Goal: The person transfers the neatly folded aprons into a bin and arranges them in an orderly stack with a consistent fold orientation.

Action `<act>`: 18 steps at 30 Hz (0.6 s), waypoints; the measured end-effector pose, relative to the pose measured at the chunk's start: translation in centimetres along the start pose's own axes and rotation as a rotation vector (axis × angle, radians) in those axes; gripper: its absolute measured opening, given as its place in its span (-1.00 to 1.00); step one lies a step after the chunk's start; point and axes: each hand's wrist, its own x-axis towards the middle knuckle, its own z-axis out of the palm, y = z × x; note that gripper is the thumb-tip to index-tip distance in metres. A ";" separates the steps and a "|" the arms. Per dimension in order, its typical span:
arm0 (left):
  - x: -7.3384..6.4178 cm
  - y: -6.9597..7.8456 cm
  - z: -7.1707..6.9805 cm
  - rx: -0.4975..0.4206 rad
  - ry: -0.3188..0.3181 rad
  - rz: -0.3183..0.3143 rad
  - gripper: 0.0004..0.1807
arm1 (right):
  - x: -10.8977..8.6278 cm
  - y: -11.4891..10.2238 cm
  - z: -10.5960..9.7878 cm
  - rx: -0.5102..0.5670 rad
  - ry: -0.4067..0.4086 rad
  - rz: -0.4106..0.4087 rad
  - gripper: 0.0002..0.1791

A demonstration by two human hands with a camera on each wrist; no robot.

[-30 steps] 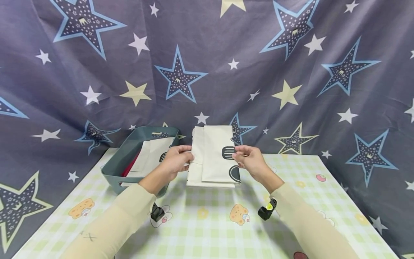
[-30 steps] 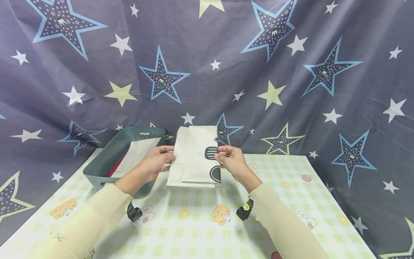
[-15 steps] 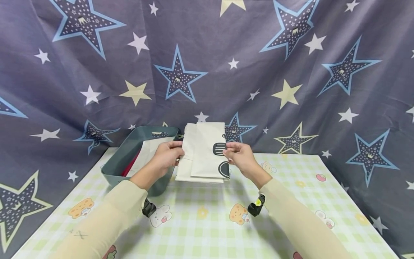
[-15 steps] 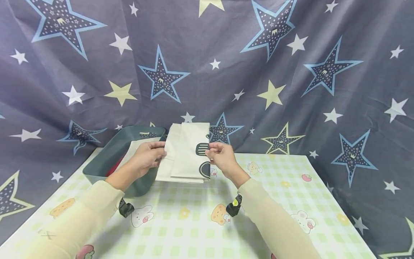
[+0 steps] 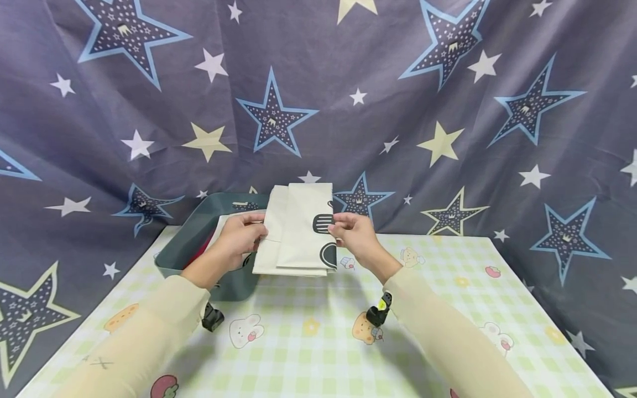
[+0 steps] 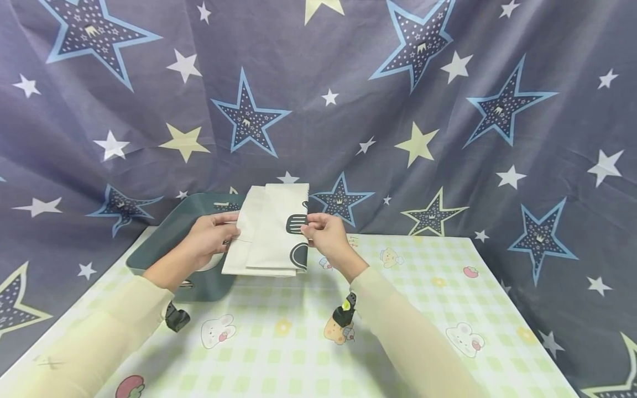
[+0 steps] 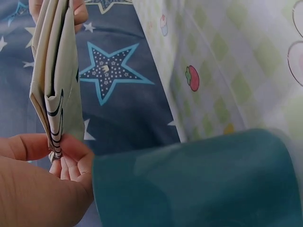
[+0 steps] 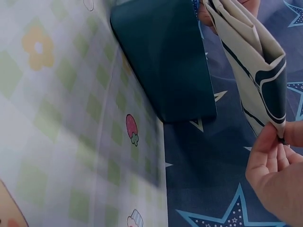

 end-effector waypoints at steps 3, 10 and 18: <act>0.0 -0.1 -0.6 0.008 -0.003 -0.002 -0.42 | 0.2 -0.1 0.7 -0.002 0.010 -0.002 -0.59; 0.2 0.0 -2.1 0.034 0.039 -0.012 -0.42 | 0.7 -0.6 2.3 0.005 0.021 -0.008 -0.60; 0.0 0.1 -3.9 0.022 0.062 -0.021 -0.43 | 1.3 -0.9 4.2 0.040 0.009 -0.001 -0.60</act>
